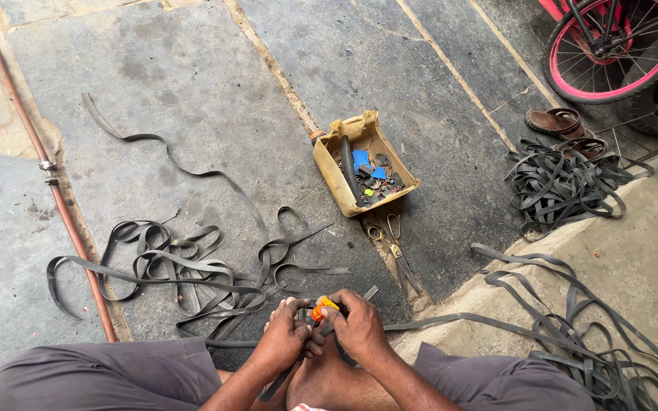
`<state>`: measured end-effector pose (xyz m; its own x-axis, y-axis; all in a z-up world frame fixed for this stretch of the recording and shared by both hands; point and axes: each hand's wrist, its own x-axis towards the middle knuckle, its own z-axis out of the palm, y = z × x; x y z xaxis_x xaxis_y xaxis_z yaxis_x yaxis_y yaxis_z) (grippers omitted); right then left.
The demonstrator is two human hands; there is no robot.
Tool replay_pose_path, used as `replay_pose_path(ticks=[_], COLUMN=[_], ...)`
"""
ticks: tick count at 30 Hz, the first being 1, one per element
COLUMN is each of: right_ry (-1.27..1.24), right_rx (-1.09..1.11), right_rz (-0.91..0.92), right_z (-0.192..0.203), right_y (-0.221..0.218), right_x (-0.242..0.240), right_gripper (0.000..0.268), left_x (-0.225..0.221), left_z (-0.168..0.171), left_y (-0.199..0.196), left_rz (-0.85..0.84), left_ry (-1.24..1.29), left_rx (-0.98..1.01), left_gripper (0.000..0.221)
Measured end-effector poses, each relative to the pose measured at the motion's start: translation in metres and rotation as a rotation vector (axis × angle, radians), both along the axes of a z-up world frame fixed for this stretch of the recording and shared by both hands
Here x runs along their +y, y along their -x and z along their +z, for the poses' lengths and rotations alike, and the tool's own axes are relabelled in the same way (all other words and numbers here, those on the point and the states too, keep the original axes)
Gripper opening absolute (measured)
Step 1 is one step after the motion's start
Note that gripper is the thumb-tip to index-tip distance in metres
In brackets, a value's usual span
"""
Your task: The person is using a file to sand down the ends of rubber strips, applying adhesive from a small orange tube, and then pressing the ends together to join them into loops.
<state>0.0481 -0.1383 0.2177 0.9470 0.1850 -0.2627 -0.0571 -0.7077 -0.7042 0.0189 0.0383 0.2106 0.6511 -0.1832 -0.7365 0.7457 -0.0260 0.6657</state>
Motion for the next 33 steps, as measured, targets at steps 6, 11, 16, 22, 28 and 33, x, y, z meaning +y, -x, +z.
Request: replay_pose_path(ticks=[6, 11, 16, 22, 28, 33], right_ry=[0.018, -0.001, 0.019, 0.061, 0.091, 0.104], right_rx=[-0.031, -0.001, 0.014, -0.002, 0.012, 0.039], right_rz=[0.026, 0.027, 0.024, 0.007, 0.049, -0.012], right_z=[0.003, 0.006, 0.004, 0.006, 0.011, 0.008], right_y=[0.001, 0.002, 0.003, 0.002, 0.003, -0.001], right_x=[0.003, 0.004, 0.003, 0.005, 0.008, 0.007], right_gripper=[0.019, 0.018, 0.019, 0.02, 0.023, 0.023], left_x=[0.0, 0.001, 0.001, 0.001, 0.002, 0.003], left_z=[0.002, 0.004, 0.006, 0.006, 0.002, -0.007], left_y=[0.0, 0.0, 0.0, 0.001, 0.001, 0.003], left_rz=[-0.022, -0.03, -0.018, -0.016, -0.031, -0.027], left_ry=[-0.033, -0.039, -0.026, -0.022, -0.036, -0.001], left_rx=[-0.027, -0.033, -0.038, -0.051, -0.052, -0.034], left_gripper=[0.054, 0.054, 0.053, 0.053, 0.055, 0.059])
